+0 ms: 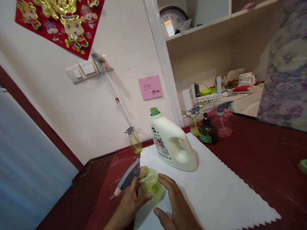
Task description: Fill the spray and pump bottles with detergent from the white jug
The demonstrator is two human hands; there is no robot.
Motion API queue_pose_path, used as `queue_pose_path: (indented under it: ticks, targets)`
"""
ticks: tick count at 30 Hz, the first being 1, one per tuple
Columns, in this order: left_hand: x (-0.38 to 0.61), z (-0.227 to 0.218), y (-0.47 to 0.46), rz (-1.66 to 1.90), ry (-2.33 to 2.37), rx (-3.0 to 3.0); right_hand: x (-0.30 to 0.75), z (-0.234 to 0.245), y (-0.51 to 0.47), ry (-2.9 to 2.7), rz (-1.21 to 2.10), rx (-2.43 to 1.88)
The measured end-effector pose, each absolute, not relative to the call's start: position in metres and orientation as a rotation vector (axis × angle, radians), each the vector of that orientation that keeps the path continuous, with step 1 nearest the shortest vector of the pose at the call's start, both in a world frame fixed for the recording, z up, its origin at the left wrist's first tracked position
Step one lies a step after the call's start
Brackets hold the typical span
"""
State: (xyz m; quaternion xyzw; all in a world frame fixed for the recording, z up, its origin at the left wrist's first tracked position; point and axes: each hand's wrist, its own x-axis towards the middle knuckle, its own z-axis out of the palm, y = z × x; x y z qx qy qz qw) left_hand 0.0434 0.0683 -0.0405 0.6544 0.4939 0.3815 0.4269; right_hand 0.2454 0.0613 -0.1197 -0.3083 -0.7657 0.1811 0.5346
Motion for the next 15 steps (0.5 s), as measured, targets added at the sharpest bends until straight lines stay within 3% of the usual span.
queue_pose_path:
  ticks: [9,15]
  targets:
    - [0.049,-0.046,0.066,1.039,1.401,1.681,0.251,-0.094,0.053,-1.665,0.358,-0.831]
    - [0.061,-0.047,0.062,1.103,1.269,1.596,0.273,-0.005,0.069,-2.031,0.071,-0.657]
